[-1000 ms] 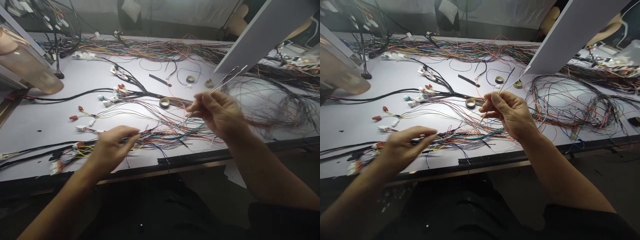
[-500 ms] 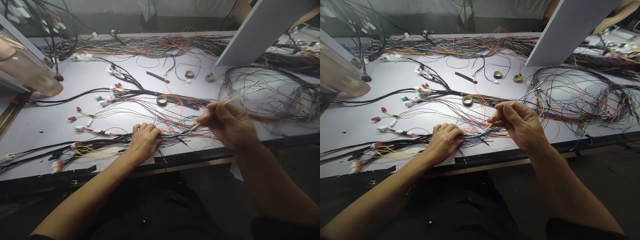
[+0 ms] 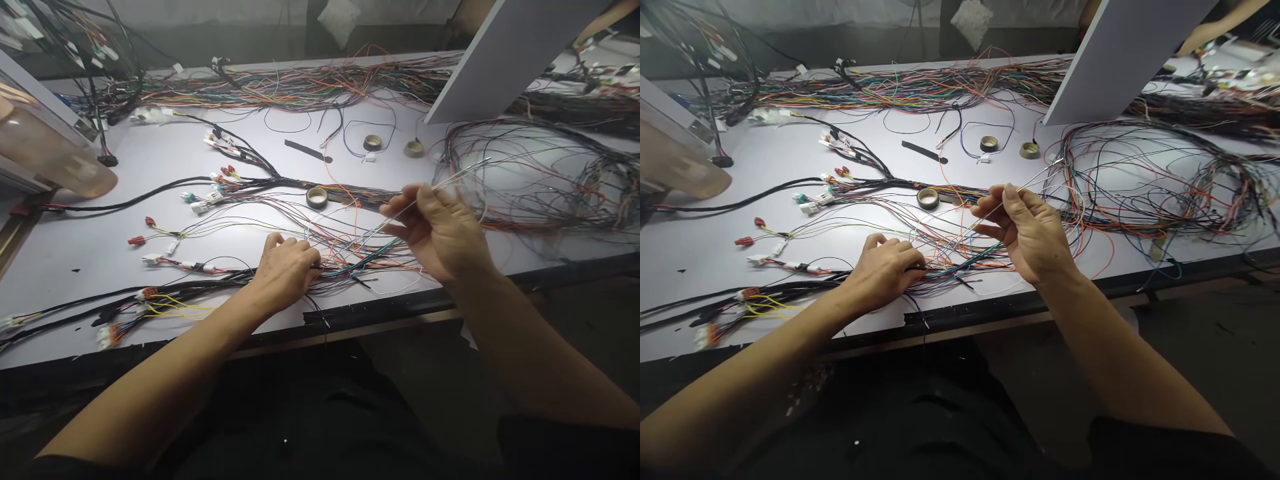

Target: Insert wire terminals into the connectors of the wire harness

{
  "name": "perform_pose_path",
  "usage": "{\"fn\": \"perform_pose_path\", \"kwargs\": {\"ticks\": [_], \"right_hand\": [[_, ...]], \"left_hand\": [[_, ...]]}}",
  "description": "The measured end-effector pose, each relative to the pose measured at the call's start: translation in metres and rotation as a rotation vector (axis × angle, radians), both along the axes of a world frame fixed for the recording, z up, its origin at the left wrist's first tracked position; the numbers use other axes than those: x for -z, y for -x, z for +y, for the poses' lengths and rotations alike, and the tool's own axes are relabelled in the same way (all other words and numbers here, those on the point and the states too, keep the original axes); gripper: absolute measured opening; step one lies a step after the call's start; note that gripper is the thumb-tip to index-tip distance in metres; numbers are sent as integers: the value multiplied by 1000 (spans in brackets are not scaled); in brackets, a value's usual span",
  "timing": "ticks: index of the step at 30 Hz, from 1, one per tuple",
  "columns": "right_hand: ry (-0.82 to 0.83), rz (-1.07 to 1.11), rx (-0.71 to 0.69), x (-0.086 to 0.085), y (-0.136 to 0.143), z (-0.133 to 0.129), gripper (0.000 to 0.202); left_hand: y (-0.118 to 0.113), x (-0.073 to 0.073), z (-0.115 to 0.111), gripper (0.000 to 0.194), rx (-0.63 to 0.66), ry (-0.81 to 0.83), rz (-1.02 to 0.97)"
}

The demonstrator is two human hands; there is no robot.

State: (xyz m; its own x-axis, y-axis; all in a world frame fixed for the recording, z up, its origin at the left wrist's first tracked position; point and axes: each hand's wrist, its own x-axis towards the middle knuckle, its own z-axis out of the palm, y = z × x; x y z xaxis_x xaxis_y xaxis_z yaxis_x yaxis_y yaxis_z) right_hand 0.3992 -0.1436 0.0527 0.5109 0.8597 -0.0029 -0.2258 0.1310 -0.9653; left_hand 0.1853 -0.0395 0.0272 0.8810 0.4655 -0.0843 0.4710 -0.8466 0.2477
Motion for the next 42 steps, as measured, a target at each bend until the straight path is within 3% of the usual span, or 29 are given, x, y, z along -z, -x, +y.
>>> {"fn": "perform_pose_path", "kwargs": {"ticks": [7,14,24,31,34,37,42], "right_hand": [[29,-37,-219,10,12,0,20],[106,-28,-310,25,17,5,22],[269,-299,-350,20,21,5,35],[247,-81,-173,38,17,8,34],[180,39,-140,33,19,7,29],[165,57,-284,23,24,4,25],[229,-315,-430,13,30,0,28]], "left_hand": [[-2,7,-3,17,87,-43,60],[5,9,-3,19,-105,108,-91],[11,10,-6,17,-162,352,-220],[17,11,-2,14,-203,443,-313],[18,12,-2,14,-194,431,-311],[18,13,-2,16,-190,422,-322],[14,13,-5,27,-232,419,-340]]}}
